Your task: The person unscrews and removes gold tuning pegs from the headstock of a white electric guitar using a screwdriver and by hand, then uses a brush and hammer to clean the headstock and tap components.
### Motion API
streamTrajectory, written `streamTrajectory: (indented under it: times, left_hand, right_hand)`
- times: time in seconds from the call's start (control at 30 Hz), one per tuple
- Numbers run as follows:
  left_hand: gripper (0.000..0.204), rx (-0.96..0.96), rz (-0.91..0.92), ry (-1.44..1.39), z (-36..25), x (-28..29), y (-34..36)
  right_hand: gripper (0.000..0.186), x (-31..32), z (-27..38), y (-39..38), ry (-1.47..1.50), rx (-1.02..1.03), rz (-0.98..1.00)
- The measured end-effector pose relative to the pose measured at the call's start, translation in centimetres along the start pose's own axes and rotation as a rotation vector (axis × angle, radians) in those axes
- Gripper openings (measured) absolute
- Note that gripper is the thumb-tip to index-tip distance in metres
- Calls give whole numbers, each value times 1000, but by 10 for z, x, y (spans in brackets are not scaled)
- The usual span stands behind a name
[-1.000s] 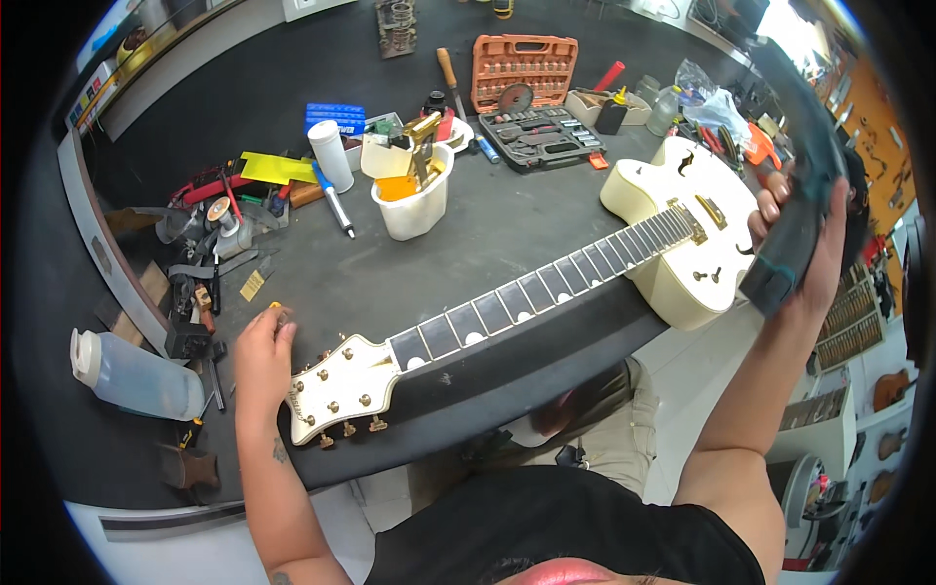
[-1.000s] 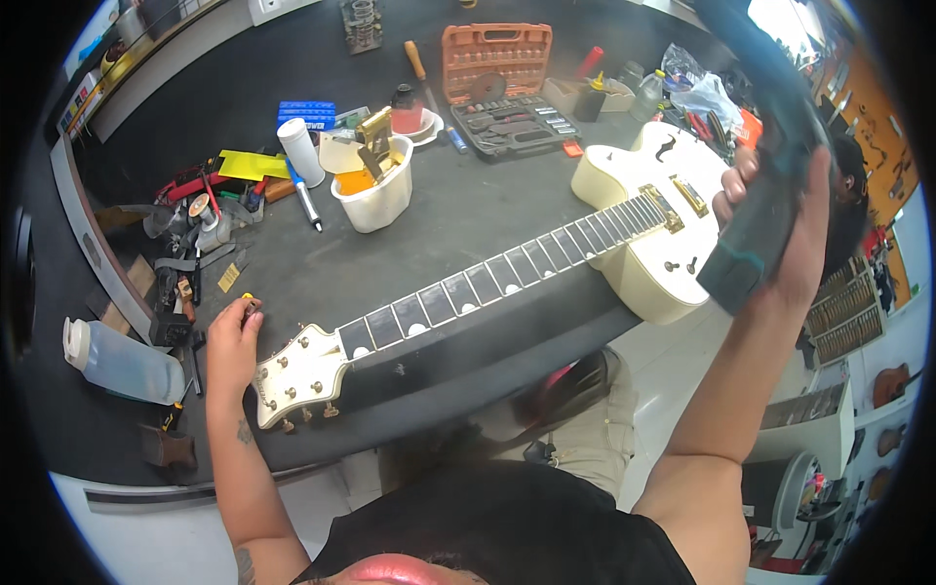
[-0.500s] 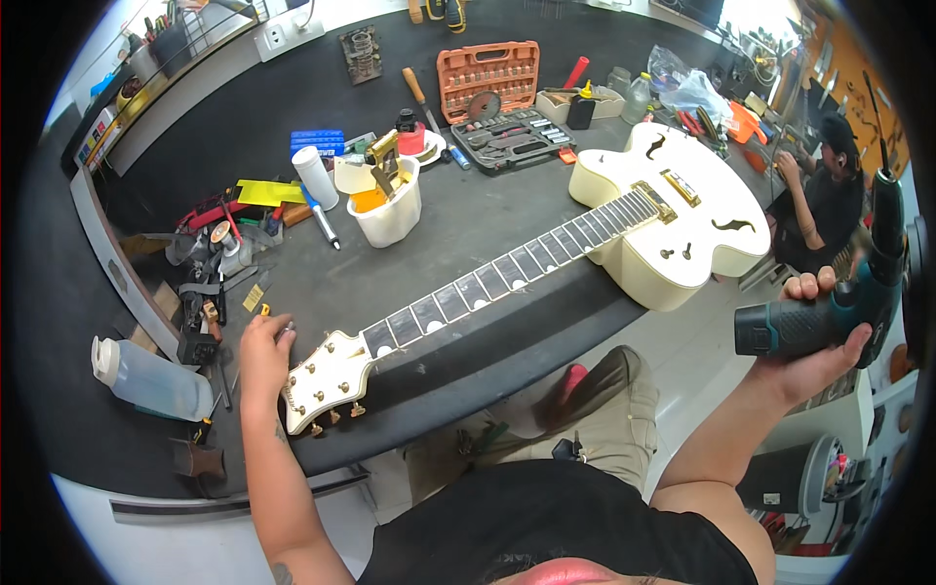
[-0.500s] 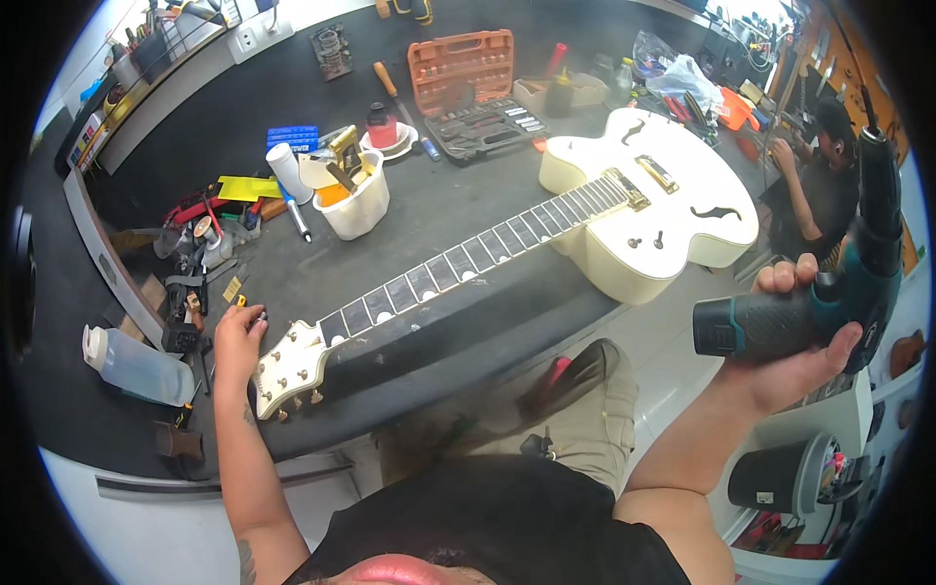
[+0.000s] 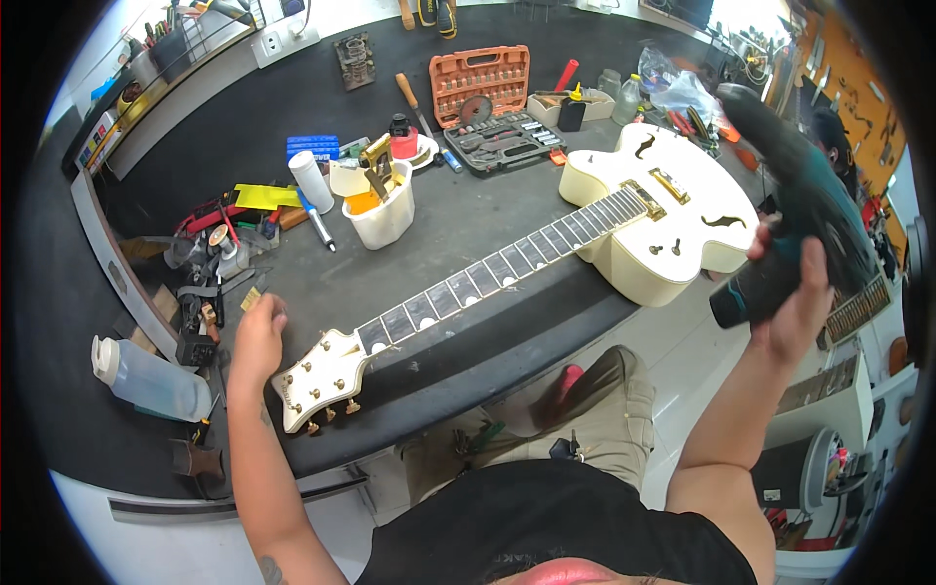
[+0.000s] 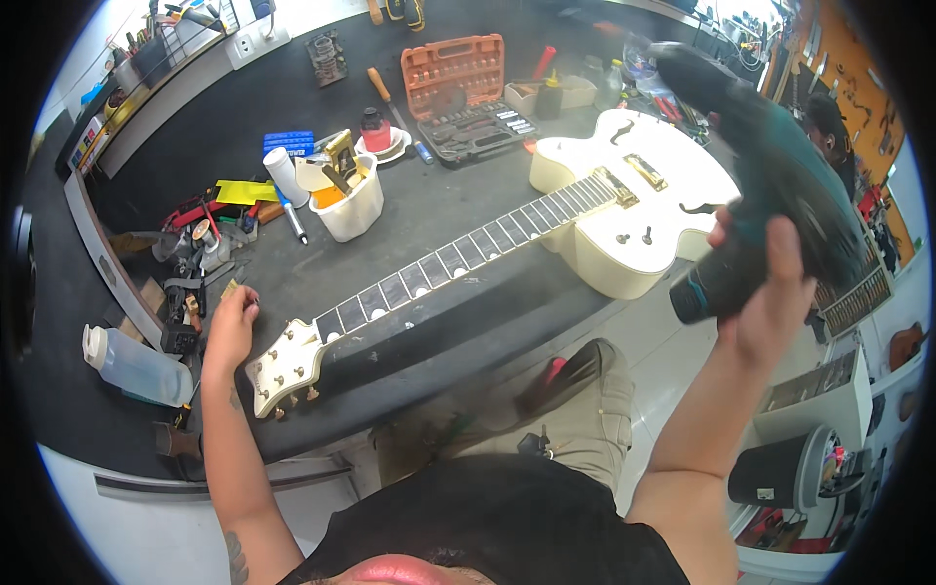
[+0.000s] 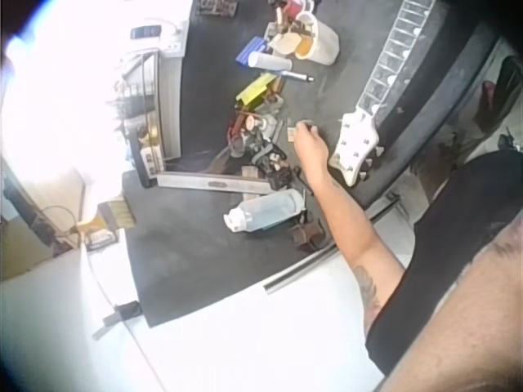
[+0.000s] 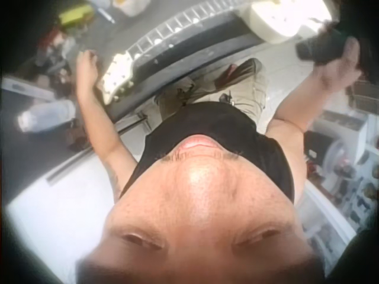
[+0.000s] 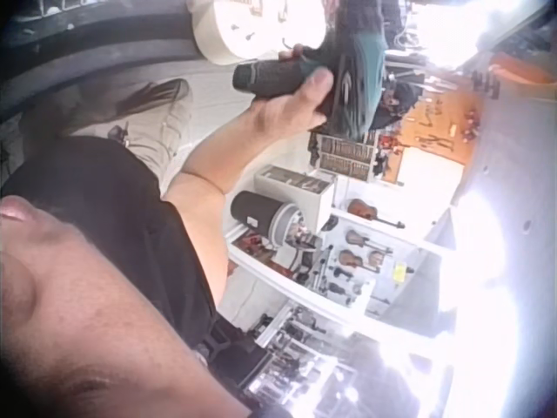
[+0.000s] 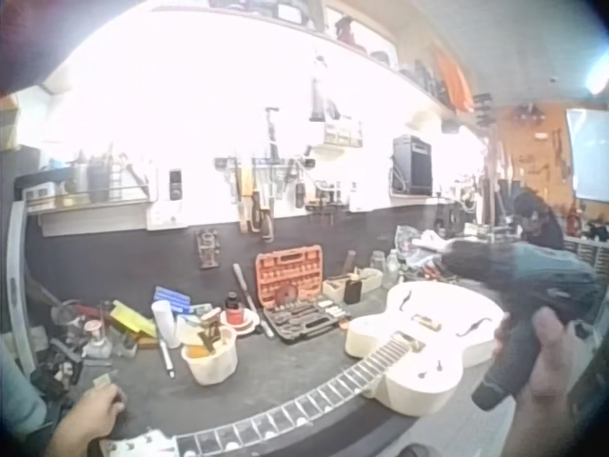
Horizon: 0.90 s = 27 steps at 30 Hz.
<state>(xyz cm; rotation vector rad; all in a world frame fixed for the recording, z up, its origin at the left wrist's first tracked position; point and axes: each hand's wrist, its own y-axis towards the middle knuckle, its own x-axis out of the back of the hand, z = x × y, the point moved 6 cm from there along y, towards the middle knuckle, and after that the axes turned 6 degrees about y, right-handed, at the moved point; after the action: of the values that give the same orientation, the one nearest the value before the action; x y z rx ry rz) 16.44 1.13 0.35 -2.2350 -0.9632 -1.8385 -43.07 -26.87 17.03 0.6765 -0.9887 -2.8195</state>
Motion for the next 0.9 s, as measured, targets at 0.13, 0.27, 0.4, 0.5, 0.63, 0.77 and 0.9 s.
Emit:
streamTrajectory:
  times: [0.13, 0.27, 0.4, 0.5, 0.63, 0.77, 0.9]
  left_hand:
    - [20, 80, -116, -157, 4, 1, 11]
    - [20, 52, -187, -159, 1, 0, 11]
    - [19, 60, -203, -203, -6, 7, 9]
    - [18, 45, -180, -123, -7, 10, 1]
    - [19, 20, -170, -174, -2, 14, -3]
    - [17, 47, -206, -192, 8, 11, 0]
    - [15, 200, -59, -325, -4, 10, 7]
  right_hand:
    - [41, -74, -21, 23, -306, 144, 358]
    - [59, -178, -50, 28, -764, 579, 801]
    - [64, -236, -151, 21, -1037, 759, 1069]
    - [58, -266, -213, 0, -1185, 832, 1175]
    - [56, -279, -274, -17, -1391, 837, 1225]
    - [56, -280, -305, -33, -1434, 811, 1298]
    - [60, -276, -325, -49, -1426, 803, 1340]
